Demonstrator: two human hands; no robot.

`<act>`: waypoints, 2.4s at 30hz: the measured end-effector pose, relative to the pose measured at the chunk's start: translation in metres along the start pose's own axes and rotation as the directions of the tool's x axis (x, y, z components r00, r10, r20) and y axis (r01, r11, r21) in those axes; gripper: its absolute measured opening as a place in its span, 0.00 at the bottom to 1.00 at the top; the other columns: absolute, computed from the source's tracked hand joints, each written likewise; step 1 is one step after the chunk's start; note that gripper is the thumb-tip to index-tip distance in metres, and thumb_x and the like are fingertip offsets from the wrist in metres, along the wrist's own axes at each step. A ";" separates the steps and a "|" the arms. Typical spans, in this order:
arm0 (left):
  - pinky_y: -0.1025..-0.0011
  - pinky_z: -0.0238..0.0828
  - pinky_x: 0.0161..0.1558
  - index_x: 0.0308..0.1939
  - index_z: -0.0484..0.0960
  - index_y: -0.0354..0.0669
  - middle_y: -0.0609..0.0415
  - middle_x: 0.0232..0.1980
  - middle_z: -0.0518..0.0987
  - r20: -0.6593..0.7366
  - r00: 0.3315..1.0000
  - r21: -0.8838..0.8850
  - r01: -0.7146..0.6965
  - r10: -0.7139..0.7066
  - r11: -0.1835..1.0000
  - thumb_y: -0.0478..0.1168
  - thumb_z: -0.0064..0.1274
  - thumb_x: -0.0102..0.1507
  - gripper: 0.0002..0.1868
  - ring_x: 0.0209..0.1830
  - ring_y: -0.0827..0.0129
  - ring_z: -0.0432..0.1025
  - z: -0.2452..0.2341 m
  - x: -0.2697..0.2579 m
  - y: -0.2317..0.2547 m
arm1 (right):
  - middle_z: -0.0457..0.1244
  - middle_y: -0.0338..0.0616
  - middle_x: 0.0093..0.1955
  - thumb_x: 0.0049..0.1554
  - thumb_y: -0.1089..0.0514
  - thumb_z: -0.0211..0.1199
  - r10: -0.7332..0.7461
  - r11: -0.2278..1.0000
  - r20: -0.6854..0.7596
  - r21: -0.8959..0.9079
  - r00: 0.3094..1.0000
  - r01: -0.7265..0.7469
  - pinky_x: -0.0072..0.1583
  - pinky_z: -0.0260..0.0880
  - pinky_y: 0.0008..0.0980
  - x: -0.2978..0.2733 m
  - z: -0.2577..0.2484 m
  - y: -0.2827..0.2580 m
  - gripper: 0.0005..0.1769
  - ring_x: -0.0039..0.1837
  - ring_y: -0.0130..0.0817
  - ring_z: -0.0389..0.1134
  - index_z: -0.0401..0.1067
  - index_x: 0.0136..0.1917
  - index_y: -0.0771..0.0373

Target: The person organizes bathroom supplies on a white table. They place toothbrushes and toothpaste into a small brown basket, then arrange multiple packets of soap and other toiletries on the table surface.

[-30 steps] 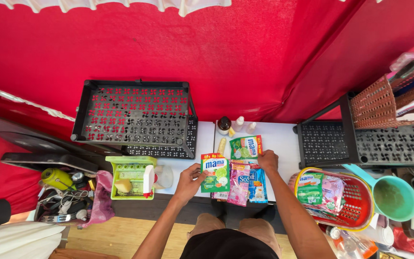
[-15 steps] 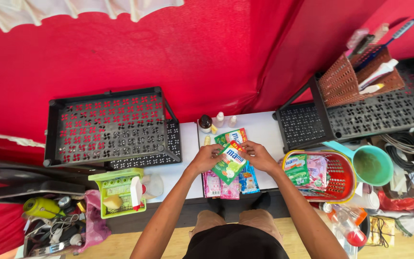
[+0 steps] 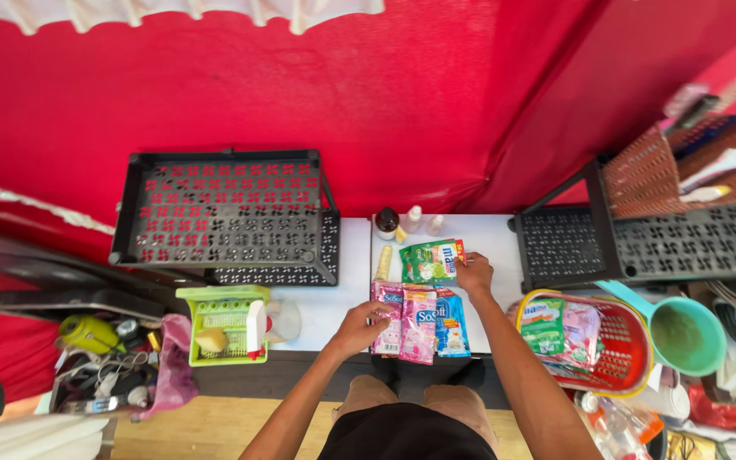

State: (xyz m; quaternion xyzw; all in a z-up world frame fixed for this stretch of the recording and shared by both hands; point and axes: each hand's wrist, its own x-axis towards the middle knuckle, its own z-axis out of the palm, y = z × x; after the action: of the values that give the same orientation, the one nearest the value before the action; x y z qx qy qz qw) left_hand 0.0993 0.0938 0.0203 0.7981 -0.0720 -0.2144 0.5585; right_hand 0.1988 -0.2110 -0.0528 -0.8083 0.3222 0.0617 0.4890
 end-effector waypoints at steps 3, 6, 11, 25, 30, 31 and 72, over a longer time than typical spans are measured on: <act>0.69 0.77 0.45 0.52 0.83 0.41 0.52 0.47 0.84 -0.046 0.995 -0.053 0.086 -0.089 0.995 0.38 0.57 0.64 0.13 0.46 0.67 0.79 -0.010 -0.028 0.009 | 0.74 0.59 0.41 0.53 0.48 0.73 -0.180 0.923 -0.015 -0.349 0.983 0.164 0.50 0.76 0.37 0.009 0.009 0.000 0.23 0.41 0.44 0.75 0.76 0.53 0.68; 0.69 0.77 0.44 0.51 0.84 0.41 0.53 0.45 0.85 -0.117 0.990 -0.130 0.065 -0.081 0.989 0.38 0.56 0.64 0.12 0.44 0.68 0.79 -0.016 -0.049 0.018 | 0.70 0.60 0.54 0.56 0.45 0.71 -0.264 0.806 -0.051 -0.560 0.963 0.191 0.56 0.74 0.48 0.006 0.011 0.002 0.25 0.55 0.54 0.72 0.75 0.53 0.69; 0.71 0.76 0.44 0.50 0.84 0.42 0.53 0.43 0.84 -0.128 0.977 -0.164 0.147 -0.168 0.976 0.39 0.56 0.65 0.11 0.41 0.69 0.77 -0.020 -0.073 0.022 | 0.67 0.59 0.59 0.54 0.43 0.71 -0.076 0.872 -0.033 -0.487 0.997 0.050 0.61 0.70 0.49 0.008 0.019 -0.006 0.29 0.63 0.55 0.68 0.73 0.59 0.65; 0.71 0.75 0.41 0.52 0.84 0.43 0.54 0.41 0.83 -0.091 0.979 -0.162 0.164 -0.180 0.973 0.40 0.55 0.65 0.13 0.38 0.70 0.76 -0.027 -0.068 0.040 | 0.70 0.56 0.54 0.59 0.39 0.63 -0.006 0.839 0.045 -0.544 0.999 0.029 0.58 0.73 0.51 0.008 0.030 -0.005 0.24 0.59 0.53 0.72 0.77 0.52 0.62; 0.71 0.74 0.40 0.52 0.84 0.43 0.55 0.41 0.82 -0.068 0.979 -0.149 0.178 -0.190 0.973 0.39 0.55 0.65 0.13 0.38 0.72 0.76 -0.029 -0.059 0.042 | 0.71 0.55 0.54 0.61 0.36 0.60 -0.059 0.821 0.134 -0.558 0.989 0.125 0.60 0.72 0.51 0.003 0.031 -0.005 0.27 0.60 0.53 0.71 0.79 0.51 0.64; 0.71 0.74 0.39 0.52 0.84 0.43 0.55 0.40 0.82 -0.067 0.979 -0.149 0.181 -0.192 0.972 0.39 0.56 0.65 0.12 0.38 0.72 0.76 -0.028 -0.057 0.041 | 0.70 0.56 0.54 0.60 0.36 0.60 -0.096 0.812 0.124 -0.565 0.988 0.150 0.59 0.71 0.52 0.001 0.029 -0.007 0.28 0.59 0.53 0.71 0.79 0.52 0.64; 0.57 0.69 0.57 0.53 0.84 0.41 0.39 0.48 0.78 -0.384 0.910 0.363 -0.007 0.156 0.932 0.39 0.60 0.59 0.18 0.52 0.48 0.72 0.303 0.044 0.118 | 0.69 0.61 0.47 0.56 0.56 0.67 -0.585 0.802 0.214 0.004 0.782 0.598 0.47 0.68 0.52 -0.027 -0.266 0.152 0.23 0.46 0.58 0.70 0.69 0.62 0.65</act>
State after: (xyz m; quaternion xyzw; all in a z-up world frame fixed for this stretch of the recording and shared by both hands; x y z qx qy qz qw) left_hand 0.0251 -0.2256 0.0317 0.9086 -0.0257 -0.0035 0.4169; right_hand 0.0320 -0.4675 -0.0194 -0.8729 -0.0015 -0.0016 0.4879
